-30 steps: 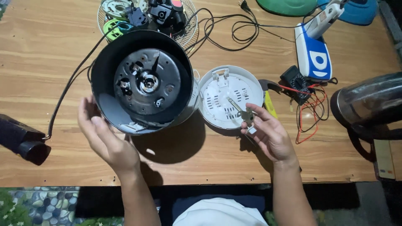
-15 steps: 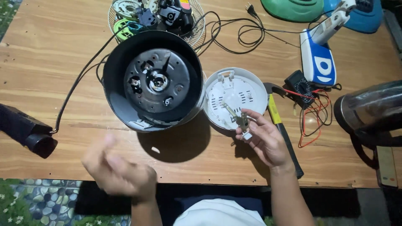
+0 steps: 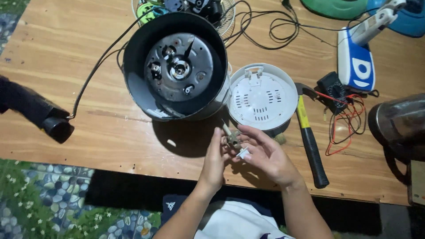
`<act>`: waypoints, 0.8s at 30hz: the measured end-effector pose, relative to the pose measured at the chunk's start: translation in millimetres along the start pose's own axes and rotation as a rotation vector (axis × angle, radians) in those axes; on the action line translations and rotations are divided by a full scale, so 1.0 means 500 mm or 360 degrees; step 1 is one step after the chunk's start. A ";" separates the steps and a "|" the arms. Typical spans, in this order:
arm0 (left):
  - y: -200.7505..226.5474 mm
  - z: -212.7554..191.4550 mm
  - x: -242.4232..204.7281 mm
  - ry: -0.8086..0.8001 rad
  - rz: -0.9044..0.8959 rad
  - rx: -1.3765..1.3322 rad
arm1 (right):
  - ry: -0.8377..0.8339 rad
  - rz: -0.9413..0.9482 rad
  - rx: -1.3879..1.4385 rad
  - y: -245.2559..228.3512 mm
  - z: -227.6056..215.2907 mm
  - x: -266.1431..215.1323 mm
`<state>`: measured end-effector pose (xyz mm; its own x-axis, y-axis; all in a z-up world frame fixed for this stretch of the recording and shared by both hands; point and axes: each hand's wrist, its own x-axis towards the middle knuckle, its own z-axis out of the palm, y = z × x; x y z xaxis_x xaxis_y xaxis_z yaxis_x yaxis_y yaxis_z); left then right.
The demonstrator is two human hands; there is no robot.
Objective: Disassembling a rice cooker to access and inspect internal components and wiring
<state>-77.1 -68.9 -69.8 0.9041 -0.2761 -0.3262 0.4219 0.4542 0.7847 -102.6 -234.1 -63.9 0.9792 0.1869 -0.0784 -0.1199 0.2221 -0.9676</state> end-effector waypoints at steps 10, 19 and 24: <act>-0.053 -0.010 0.033 0.0497 -0.0227 -0.0169 | 0.0188 0.0018 -0.0247 -0.011 0.046 -0.013; -0.084 -0.015 0.036 0.0583 -0.0180 -0.0336 | 0.0390 -0.0034 -0.0474 0.003 0.058 -0.008; -0.052 -0.003 0.032 0.0478 -0.0230 -0.0139 | 0.0439 -0.0219 -0.0650 0.003 0.077 0.002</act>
<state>-73.5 -84.2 -96.2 0.8088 -0.0872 -0.5815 0.5396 0.5031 0.6751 -107.9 -196.6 -56.4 0.9948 -0.0893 0.0492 0.0329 -0.1756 -0.9839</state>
